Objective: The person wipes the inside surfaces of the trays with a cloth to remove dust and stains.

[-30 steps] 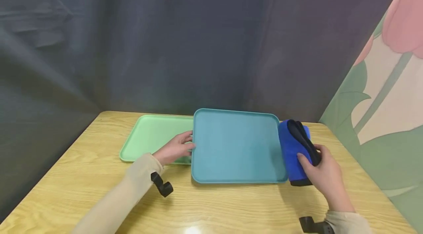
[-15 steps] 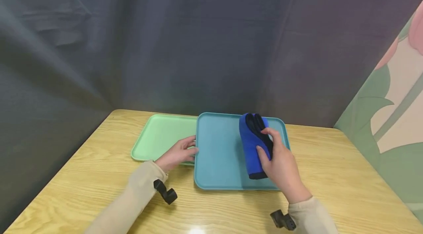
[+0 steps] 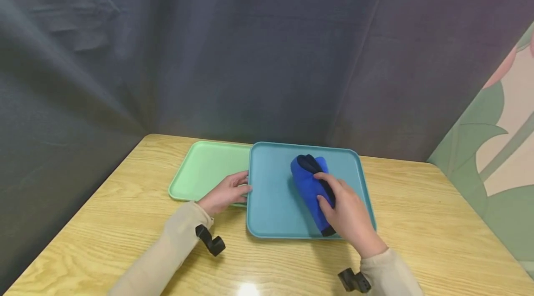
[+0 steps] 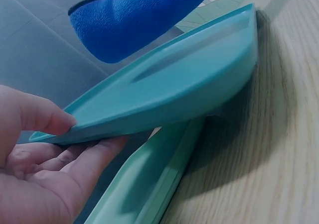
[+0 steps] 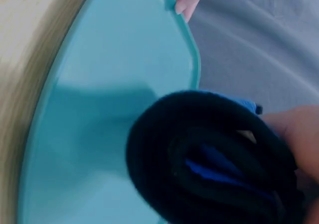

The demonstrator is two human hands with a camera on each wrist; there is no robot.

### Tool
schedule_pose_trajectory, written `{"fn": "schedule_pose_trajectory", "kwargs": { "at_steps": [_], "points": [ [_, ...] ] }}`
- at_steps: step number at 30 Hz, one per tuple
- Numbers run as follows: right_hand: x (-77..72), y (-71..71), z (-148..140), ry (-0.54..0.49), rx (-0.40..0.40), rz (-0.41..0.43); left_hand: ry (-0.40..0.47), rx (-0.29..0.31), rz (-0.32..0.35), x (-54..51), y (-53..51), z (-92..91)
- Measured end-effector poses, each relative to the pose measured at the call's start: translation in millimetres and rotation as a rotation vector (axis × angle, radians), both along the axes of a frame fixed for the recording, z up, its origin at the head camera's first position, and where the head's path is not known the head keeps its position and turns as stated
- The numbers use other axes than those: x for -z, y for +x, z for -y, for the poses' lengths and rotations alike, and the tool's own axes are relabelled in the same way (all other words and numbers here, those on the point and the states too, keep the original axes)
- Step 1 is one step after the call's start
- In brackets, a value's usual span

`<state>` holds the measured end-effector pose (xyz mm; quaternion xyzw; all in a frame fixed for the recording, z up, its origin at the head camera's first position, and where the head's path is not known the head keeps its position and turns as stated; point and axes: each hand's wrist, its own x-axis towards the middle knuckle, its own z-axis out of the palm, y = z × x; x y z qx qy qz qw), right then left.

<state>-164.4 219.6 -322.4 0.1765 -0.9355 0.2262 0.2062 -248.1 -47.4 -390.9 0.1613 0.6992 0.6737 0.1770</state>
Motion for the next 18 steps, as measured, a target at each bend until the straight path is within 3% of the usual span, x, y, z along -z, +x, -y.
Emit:
{"fn": "schedule_pose_trajectory", "kwargs": {
  "at_steps": [7, 12, 18],
  "points": [
    [-0.6, -14.3, 6.3, -0.017, 0.087, -0.011, 0.000, 0.013, 0.005, -0.6, 1.4, 3.5],
    [1.0, -21.2, 25.8, 0.047, 0.073, -0.064, -0.002, 0.010, 0.002, -1.8, 1.8, 3.5],
    [7.2, -25.3, 49.9, 0.107, 0.031, -0.063, 0.001, 0.021, -0.010, -0.7, -0.1, 1.4]
  ]
}}
